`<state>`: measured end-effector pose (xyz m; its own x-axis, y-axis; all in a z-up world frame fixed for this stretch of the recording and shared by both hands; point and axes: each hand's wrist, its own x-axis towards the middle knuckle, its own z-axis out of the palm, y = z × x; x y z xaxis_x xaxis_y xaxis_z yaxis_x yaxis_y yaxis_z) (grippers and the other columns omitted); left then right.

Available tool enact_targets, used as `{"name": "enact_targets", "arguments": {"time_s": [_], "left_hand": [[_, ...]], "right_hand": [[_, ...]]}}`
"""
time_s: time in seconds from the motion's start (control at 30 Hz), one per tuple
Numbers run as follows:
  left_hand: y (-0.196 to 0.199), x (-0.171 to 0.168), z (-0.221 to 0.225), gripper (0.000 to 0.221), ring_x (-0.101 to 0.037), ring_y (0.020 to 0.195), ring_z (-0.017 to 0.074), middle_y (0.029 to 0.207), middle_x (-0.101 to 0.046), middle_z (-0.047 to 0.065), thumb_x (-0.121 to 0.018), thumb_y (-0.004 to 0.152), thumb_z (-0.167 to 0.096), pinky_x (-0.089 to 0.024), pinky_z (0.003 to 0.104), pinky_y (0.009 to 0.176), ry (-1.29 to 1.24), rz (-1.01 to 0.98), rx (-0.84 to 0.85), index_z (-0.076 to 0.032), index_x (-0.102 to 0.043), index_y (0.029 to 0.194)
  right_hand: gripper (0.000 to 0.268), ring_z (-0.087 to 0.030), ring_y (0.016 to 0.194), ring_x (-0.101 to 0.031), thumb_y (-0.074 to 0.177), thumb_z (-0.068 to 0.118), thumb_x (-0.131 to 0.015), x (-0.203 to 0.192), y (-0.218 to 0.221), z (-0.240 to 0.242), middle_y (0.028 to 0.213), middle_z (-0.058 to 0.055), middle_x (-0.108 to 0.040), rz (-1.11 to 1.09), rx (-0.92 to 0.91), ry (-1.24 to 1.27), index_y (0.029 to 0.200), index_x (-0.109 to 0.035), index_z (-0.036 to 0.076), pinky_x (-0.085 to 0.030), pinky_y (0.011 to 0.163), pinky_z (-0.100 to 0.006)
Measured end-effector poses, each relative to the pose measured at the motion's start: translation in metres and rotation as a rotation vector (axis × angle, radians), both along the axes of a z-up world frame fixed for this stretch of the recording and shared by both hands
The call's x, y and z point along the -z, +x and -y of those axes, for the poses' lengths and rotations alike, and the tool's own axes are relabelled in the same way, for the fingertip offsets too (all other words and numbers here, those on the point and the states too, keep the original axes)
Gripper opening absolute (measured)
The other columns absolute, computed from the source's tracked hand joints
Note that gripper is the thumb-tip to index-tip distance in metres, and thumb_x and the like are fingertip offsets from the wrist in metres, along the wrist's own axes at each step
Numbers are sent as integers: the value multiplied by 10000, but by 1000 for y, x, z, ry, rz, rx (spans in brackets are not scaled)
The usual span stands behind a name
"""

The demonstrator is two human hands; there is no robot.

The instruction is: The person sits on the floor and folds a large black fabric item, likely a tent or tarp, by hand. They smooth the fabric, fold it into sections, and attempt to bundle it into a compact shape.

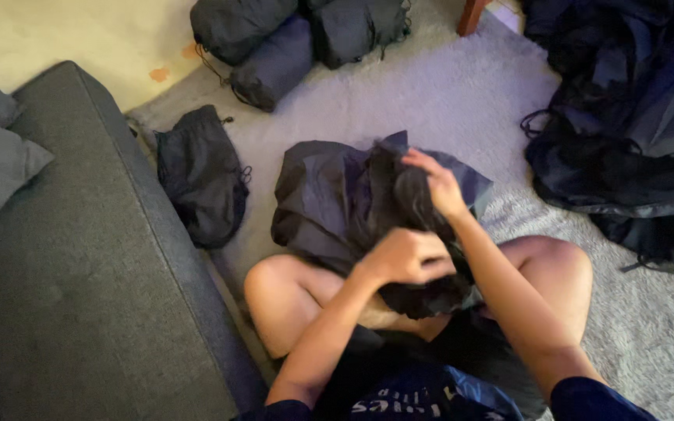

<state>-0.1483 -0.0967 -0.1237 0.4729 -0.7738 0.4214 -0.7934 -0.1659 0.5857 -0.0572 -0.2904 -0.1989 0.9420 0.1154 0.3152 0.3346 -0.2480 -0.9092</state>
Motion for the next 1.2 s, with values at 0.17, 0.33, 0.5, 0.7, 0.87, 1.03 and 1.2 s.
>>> {"name": "enact_targets", "arguments": {"time_s": [0.17, 0.33, 0.5, 0.7, 0.87, 1.03, 1.2], "left_hand": [[89, 17, -41, 176, -700, 814, 278, 816, -642, 38, -709, 1002, -306, -591, 436, 662, 8, 95, -608, -206, -618, 890], [164, 119, -56, 345, -742, 1064, 382, 1150, -693, 128, -728, 990, -392, -666, 528, 787, 632, -96, -875, -92, -705, 1160], [171, 123, -59, 368, -798, 995, 446, 990, -808, 165, -688, 969, -437, -644, 586, 823, 671, -345, -859, -95, -799, 1051], [161, 91, -50, 274, -730, 1096, 515, 1092, -763, 261, -642, 1092, -278, -606, 603, 893, -216, -519, -932, -14, -679, 1150], [156, 87, -35, 261, -650, 1190, 316, 1177, -716, 172, -677, 1105, -257, -520, 460, 1060, -654, -802, -818, -34, -673, 1242], [142, 85, -29, 168, -669, 1047, 188, 1085, -739, 105, -698, 1089, -160, -553, 351, 940, -732, -824, -711, -85, -692, 1239], [115, 52, -30, 226, -729, 994, 163, 1079, -769, 116, -777, 1025, -89, -606, 346, 921, -753, -760, -659, -76, -712, 1240]], "right_hand": [[470, -221, 1470, -593, 1051, 141, -542, -61, -8, -3, 1518, -7, -693, -314, 122, 35, 1440, -751, 302, -394, 1279, -373], [629, -331, 1520, -541, 905, 43, -450, -68, -12, -20, 1595, -139, -638, -210, -34, 80, 1440, -750, 180, -356, 1295, -506], [590, -430, 1470, -559, 911, -56, -479, -35, -16, -33, 1573, -233, -631, -94, -75, 98, 1412, -758, 86, -378, 1256, -577], [656, -479, 1489, -518, 838, -102, -537, -51, -45, -58, 1636, -253, -529, 192, -153, -4, 1436, -741, 72, -392, 1230, -602], [583, -501, 1431, -564, 861, -95, -560, -66, -52, -67, 1584, -267, -560, 226, -301, -89, 1395, -740, 51, -429, 1183, -626], [448, -461, 1055, -780, 1139, 72, -420, -27, -18, -64, 1614, -160, -360, -174, -149, 516, 1582, -368, 111, -677, 836, -553], [771, -437, 545, -720, 1121, 20, -592, -52, 5, -55, 1193, -149, -493, -422, 3, 498, 1758, -171, 124, -681, 509, -551]]}}
